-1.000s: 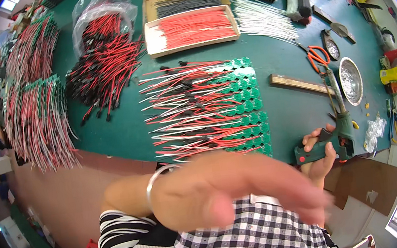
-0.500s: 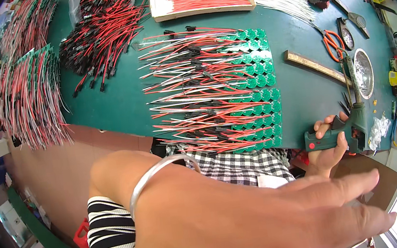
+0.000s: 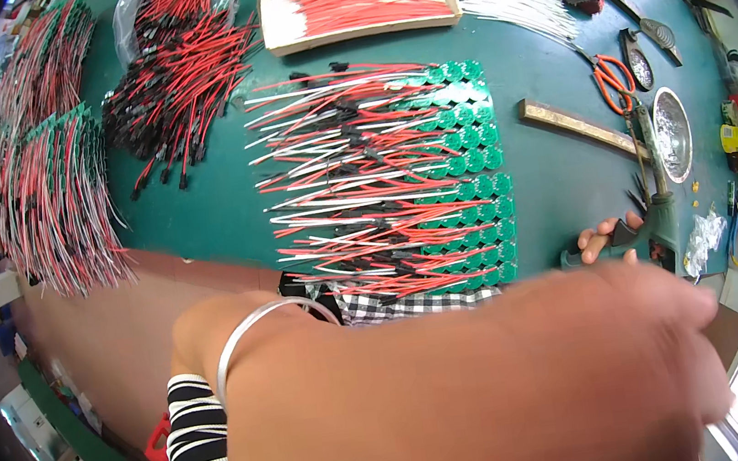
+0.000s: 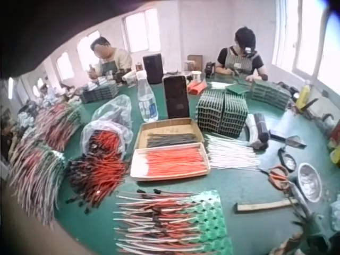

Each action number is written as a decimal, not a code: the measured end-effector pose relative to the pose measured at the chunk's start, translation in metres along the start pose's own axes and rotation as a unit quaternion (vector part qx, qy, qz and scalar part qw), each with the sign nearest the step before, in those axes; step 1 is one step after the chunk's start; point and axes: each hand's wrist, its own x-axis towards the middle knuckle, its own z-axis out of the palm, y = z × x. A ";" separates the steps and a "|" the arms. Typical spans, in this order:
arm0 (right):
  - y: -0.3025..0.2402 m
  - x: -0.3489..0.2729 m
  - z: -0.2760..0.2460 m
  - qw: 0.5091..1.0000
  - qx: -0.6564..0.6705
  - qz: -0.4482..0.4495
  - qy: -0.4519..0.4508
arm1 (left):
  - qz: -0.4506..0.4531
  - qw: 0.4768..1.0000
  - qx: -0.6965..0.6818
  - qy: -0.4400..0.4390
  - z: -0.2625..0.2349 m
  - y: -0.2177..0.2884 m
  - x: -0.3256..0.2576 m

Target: The recorder is using a heat gun and hand tools to assemble small LED circuit strips at a factory workbench.

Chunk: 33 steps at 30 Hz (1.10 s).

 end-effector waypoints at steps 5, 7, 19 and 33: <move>0.000 0.003 0.023 0.996 0.044 -0.042 -0.062 | 0.027 0.971 0.125 0.201 0.007 0.018 0.002; 0.000 0.001 0.019 0.997 0.038 -0.043 -0.061 | 0.031 0.944 0.274 0.180 -0.028 0.024 0.013; -0.001 0.003 0.022 0.998 0.046 -0.032 -0.037 | -0.165 0.496 0.850 0.068 -0.174 -0.036 0.098; -0.003 0.002 0.023 0.997 0.059 -0.020 -0.034 | -0.146 0.529 0.832 0.079 -0.187 -0.051 0.096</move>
